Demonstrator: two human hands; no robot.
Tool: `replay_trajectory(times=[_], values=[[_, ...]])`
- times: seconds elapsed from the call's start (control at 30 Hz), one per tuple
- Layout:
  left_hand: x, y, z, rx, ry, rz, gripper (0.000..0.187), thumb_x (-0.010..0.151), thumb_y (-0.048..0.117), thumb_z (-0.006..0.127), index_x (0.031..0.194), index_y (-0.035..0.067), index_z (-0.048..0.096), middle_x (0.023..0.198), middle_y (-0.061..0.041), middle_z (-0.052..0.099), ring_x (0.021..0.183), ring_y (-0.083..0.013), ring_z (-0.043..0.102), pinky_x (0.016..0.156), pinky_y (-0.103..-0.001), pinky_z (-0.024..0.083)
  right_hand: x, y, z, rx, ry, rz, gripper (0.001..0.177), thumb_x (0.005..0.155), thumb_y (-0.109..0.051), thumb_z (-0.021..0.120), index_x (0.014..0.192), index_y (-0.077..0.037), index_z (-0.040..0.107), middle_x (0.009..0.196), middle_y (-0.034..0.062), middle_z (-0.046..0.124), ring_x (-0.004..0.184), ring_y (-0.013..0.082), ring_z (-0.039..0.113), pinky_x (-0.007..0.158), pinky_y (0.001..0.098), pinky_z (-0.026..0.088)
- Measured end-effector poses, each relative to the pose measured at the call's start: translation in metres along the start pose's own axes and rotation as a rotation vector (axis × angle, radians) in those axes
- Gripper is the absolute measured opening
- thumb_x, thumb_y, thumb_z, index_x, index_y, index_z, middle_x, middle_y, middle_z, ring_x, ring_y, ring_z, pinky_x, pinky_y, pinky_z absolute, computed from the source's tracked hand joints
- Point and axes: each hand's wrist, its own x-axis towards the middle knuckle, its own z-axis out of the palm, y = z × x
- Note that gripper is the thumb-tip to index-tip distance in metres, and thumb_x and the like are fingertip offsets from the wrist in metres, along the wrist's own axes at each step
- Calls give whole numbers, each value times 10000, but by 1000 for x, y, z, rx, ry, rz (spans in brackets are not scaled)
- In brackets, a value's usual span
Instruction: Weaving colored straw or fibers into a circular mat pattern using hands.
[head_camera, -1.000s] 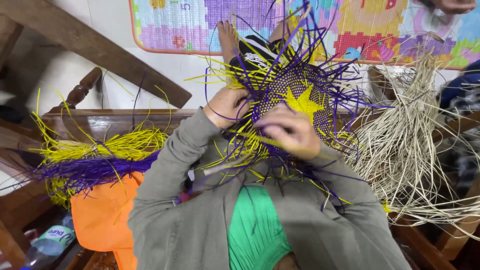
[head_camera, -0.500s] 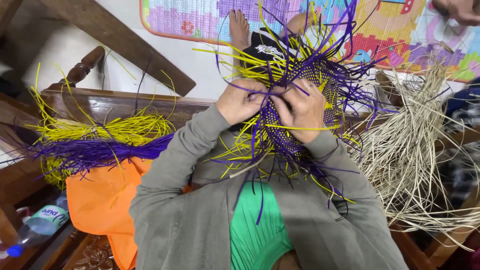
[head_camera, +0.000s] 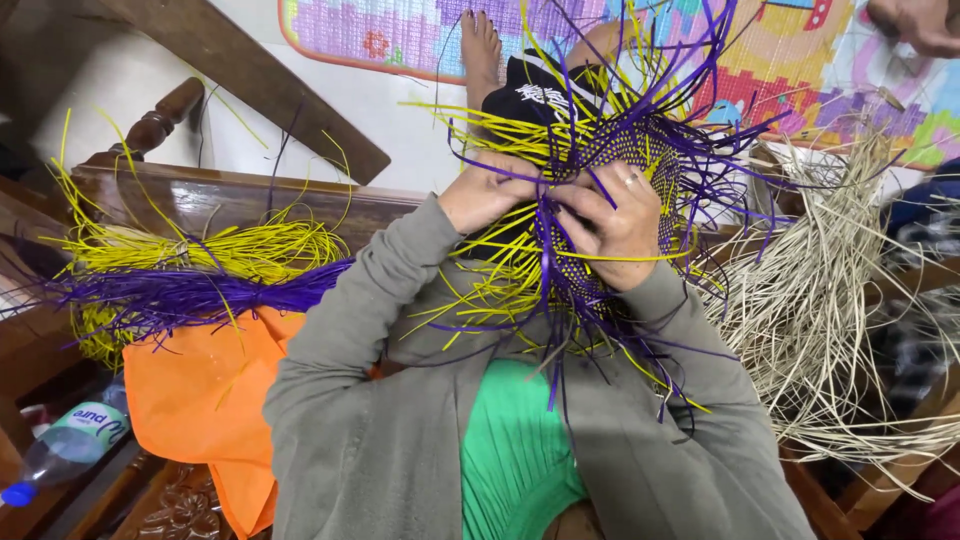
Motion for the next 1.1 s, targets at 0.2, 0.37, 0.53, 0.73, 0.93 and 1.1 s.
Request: replay_trajectory(times=[0.2,0.37,0.53,0.73,0.93,1.1], values=[[-10,49,5,198,7,11,153,783,187,605,703,58,627,489,-8,484,479,-99,435,521,-221,382,-7,13,5,-48,-5,51,64,799,-94,619,855,-64,619,739,114,545,686,295,551,577,386,447],[-8,60,10,376,114,-19,119,713,225,625,712,106,628,493,-54,495,489,-134,467,498,-257,404,2,10,12,9,84,136,60,820,-128,617,815,-69,627,715,78,522,637,266,541,550,369,441],[-11,54,18,330,216,18,76,715,148,581,704,73,593,492,-25,436,478,-127,443,488,-260,407,-3,10,6,75,71,100,55,809,-97,627,811,-42,623,697,117,527,648,314,541,558,392,440],[-20,81,18,505,165,355,118,834,189,499,832,95,571,623,-120,567,590,-286,595,542,-339,488,4,5,7,135,99,151,114,830,-106,592,839,7,597,706,160,503,652,365,514,546,446,416],[-17,42,16,151,209,90,133,794,151,568,839,34,611,681,-140,600,671,-157,552,640,-356,474,-6,0,11,82,133,63,55,777,-121,629,769,-74,602,734,116,568,689,306,501,635,401,378],[-28,10,2,-86,75,-125,188,771,138,593,895,-2,578,761,-103,583,722,-164,544,736,-387,468,-4,-17,11,24,-14,-13,446,832,-521,392,965,-136,574,936,79,534,844,280,469,750,398,318]])
